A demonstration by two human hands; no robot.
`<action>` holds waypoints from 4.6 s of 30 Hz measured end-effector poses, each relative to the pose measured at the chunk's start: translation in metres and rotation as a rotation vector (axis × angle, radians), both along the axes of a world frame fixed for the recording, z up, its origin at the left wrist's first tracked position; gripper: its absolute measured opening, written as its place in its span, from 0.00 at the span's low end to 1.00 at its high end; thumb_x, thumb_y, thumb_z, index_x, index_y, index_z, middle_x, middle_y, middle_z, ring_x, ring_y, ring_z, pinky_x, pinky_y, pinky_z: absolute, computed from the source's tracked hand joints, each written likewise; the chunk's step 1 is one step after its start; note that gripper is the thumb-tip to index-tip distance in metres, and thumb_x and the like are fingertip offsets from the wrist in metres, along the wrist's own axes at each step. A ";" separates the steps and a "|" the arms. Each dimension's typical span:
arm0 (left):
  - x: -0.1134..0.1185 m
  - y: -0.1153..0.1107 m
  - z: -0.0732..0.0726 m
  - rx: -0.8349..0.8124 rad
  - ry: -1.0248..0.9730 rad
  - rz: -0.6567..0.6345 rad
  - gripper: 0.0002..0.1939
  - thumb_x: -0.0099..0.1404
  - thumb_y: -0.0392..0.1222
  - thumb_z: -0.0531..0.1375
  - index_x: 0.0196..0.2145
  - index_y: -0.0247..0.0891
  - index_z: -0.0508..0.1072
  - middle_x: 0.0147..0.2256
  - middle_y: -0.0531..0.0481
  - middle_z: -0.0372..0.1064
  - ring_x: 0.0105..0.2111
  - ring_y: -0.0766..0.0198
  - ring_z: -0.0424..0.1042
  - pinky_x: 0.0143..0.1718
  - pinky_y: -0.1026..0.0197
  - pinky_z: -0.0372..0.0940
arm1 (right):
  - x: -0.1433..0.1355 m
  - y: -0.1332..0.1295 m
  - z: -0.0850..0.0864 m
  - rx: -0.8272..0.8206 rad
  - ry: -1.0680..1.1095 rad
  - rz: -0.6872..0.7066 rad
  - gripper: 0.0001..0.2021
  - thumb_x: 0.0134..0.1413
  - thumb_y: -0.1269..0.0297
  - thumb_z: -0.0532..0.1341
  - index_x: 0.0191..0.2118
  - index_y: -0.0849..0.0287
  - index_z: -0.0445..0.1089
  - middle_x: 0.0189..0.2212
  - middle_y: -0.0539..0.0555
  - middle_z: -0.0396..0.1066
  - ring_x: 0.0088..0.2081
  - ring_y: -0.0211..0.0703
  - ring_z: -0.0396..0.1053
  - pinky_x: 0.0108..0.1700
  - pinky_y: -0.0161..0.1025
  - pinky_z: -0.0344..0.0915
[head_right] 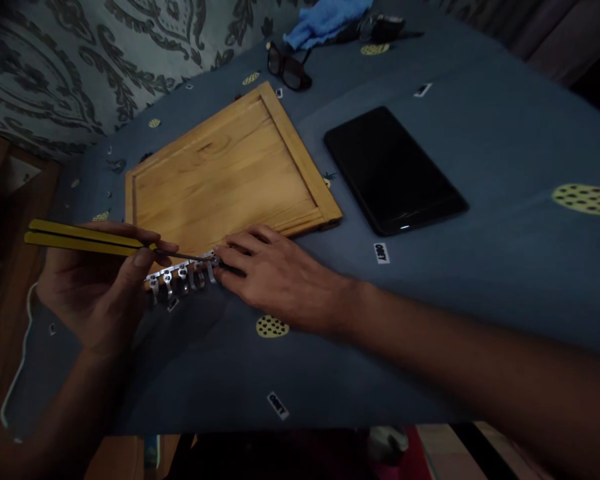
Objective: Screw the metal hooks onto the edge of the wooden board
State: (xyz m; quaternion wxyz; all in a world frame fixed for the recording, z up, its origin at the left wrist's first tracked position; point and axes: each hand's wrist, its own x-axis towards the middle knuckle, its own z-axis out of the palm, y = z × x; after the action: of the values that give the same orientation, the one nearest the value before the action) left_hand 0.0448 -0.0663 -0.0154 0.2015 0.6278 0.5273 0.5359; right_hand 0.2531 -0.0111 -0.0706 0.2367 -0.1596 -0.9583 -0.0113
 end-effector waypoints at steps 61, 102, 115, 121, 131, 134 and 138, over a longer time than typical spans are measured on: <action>-0.002 -0.004 0.008 -0.014 0.078 -0.082 0.19 0.63 0.33 0.70 0.50 0.48 0.77 0.41 0.52 0.80 0.41 0.61 0.82 0.46 0.57 0.80 | 0.001 0.002 -0.004 -0.119 -0.009 0.052 0.15 0.69 0.72 0.58 0.57 0.63 0.71 0.57 0.61 0.73 0.58 0.52 0.66 0.59 0.51 0.61; 0.001 0.001 0.001 0.084 0.087 0.068 0.13 0.59 0.37 0.73 0.39 0.46 0.77 0.35 0.53 0.77 0.36 0.61 0.80 0.41 0.53 0.81 | 0.002 0.002 -0.002 -0.074 -0.007 0.047 0.14 0.67 0.74 0.58 0.54 0.61 0.73 0.56 0.60 0.74 0.57 0.53 0.67 0.58 0.51 0.62; -0.002 0.000 0.003 0.094 0.222 0.029 0.09 0.61 0.36 0.72 0.37 0.48 0.79 0.36 0.51 0.74 0.36 0.62 0.76 0.37 0.54 0.77 | 0.001 0.001 -0.001 -0.088 -0.011 0.044 0.13 0.70 0.71 0.56 0.55 0.62 0.73 0.56 0.60 0.74 0.57 0.53 0.67 0.59 0.53 0.62; -0.001 -0.002 0.002 0.044 0.160 0.040 0.10 0.62 0.36 0.71 0.40 0.47 0.79 0.38 0.52 0.75 0.36 0.64 0.79 0.38 0.57 0.79 | 0.001 0.001 -0.002 -0.086 -0.002 0.046 0.13 0.70 0.71 0.56 0.55 0.61 0.73 0.56 0.59 0.74 0.57 0.52 0.67 0.59 0.52 0.62; 0.002 -0.004 0.004 -0.032 0.075 -0.021 0.11 0.62 0.36 0.72 0.43 0.44 0.80 0.40 0.52 0.77 0.39 0.64 0.81 0.39 0.63 0.80 | 0.001 0.002 -0.005 -0.086 0.008 0.047 0.13 0.70 0.70 0.57 0.55 0.60 0.73 0.54 0.58 0.74 0.56 0.51 0.67 0.59 0.51 0.61; 0.004 -0.005 0.005 -0.049 0.052 -0.021 0.11 0.61 0.35 0.72 0.42 0.43 0.80 0.40 0.52 0.78 0.38 0.64 0.81 0.40 0.64 0.80 | 0.001 0.002 -0.004 -0.094 0.018 0.053 0.13 0.70 0.70 0.57 0.55 0.61 0.73 0.54 0.59 0.74 0.56 0.52 0.67 0.59 0.51 0.61; 0.003 -0.004 0.005 -0.055 0.047 -0.035 0.10 0.62 0.34 0.71 0.41 0.43 0.80 0.39 0.51 0.78 0.38 0.64 0.81 0.39 0.64 0.79 | 0.001 0.002 -0.004 -0.095 0.019 0.049 0.12 0.69 0.71 0.57 0.54 0.60 0.73 0.54 0.59 0.74 0.56 0.51 0.66 0.59 0.51 0.61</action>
State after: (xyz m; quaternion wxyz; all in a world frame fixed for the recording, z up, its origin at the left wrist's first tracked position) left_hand 0.0475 -0.0708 -0.0104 0.2156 0.6434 0.5356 0.5027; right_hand 0.2544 -0.0092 -0.0749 0.2381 -0.1472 -0.9591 0.0415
